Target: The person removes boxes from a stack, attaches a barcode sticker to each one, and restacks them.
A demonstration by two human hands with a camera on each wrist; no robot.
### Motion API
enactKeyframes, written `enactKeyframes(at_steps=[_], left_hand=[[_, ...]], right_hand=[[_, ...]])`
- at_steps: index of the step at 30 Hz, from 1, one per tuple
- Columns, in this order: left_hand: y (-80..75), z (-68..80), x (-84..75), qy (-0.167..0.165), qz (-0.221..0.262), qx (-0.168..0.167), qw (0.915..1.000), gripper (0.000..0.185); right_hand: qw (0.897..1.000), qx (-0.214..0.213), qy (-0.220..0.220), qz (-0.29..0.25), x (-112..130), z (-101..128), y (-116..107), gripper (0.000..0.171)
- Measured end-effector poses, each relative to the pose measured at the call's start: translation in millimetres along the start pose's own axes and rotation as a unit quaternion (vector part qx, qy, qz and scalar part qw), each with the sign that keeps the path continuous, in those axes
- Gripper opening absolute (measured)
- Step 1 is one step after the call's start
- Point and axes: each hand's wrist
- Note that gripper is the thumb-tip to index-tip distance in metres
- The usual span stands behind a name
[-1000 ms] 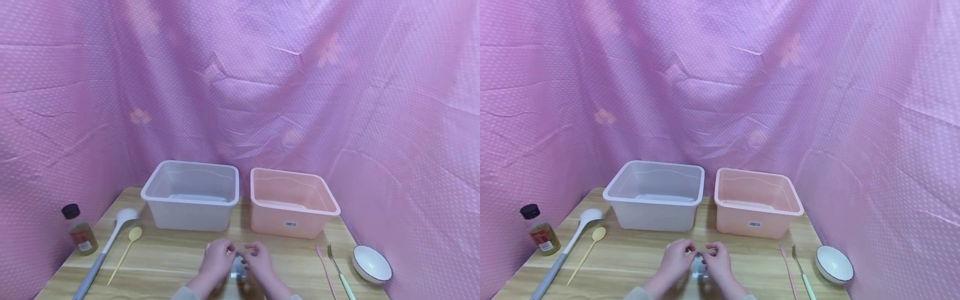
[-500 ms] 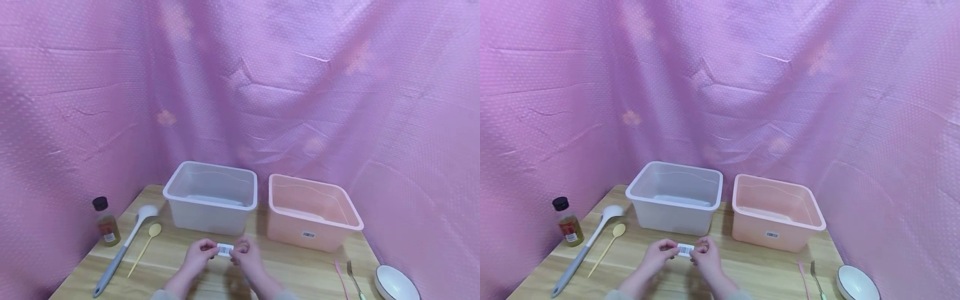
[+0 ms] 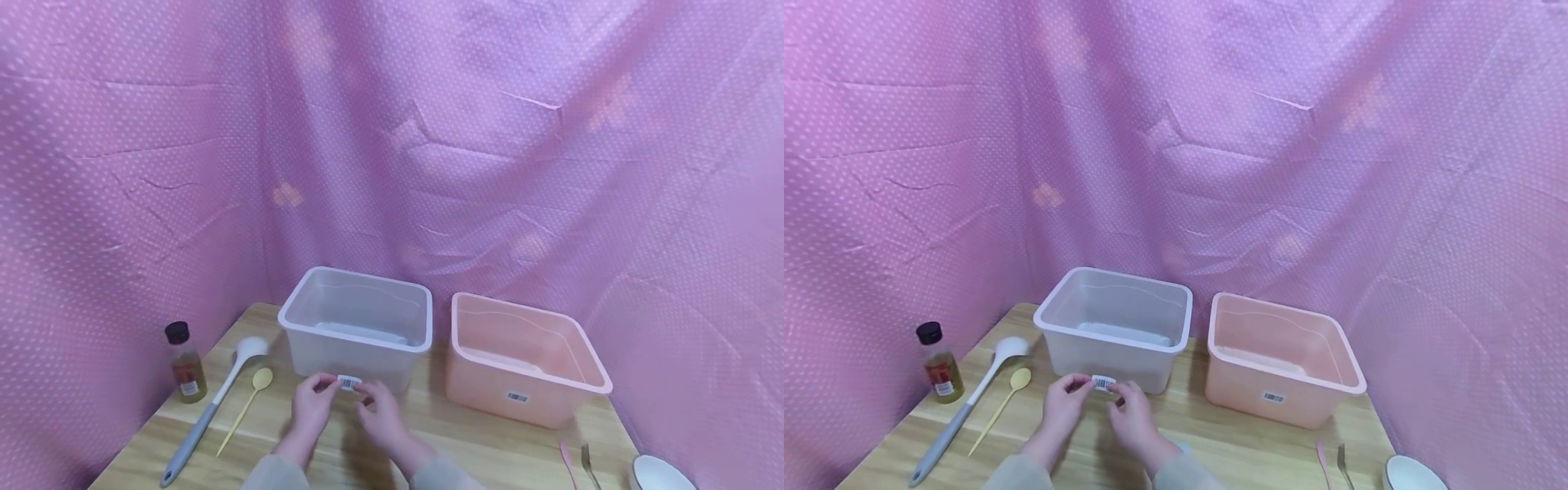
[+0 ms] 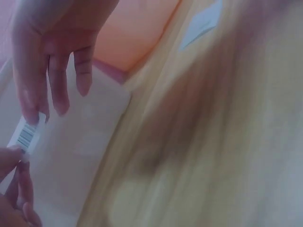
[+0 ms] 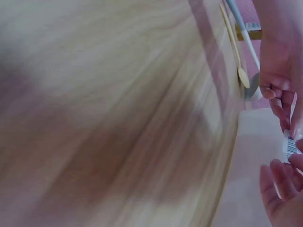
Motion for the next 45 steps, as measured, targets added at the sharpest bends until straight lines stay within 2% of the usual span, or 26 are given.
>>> enactKeyframes(at_steps=[6, 11, 17, 22, 33, 41, 45], left_hand=[[9.5, -18.3, 6.0, 0.004, -0.022, -0.007, 0.9997, 0.016], [17.0, -25.6, 10.9, 0.022, -0.062, -0.04, 0.997, 0.012], [20.3, -29.7, 12.9, 0.008, -0.076, -0.054, 0.9956, 0.011], [19.3, -33.1, 9.2, 0.0, -0.083, -0.051, 0.9952, 0.011], [21.9, -39.8, 9.8, 0.015, -0.098, -0.052, 0.9937, 0.011], [24.2, -44.3, 12.6, 0.021, -0.107, -0.063, 0.9921, 0.009], [23.8, -42.6, 12.4, 0.035, -0.108, -0.073, 0.9909, 0.007]], right_hand=[[1.0, 0.025, -0.01, -0.008, 1.8, -8.1, 5.5, 0.05], [0.999, 0.03, 0.014, -0.027, 3.0, -13.4, 11.1, 0.056], [0.999, 0.036, 0.025, -0.013, -0.5, -19.2, 14.4, 0.057], [0.997, 0.051, 0.057, -0.023, -0.6, -26.2, 13.7, 0.057], [0.996, 0.056, 0.075, 0.001, 1.0, -35.6, 11.9, 0.056], [0.996, 0.039, 0.055, 0.054, 0.6, -37.1, 13.6, 0.055], [0.997, 0.034, 0.055, 0.035, -2.4, -36.9, 14.4, 0.054]])
Point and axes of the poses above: each hand's wrist, its own z-axis away from the middle knuckle, its own y-axis out of the palm, x = y × z, and after that the axes turned 5 degrees about y, right-handed
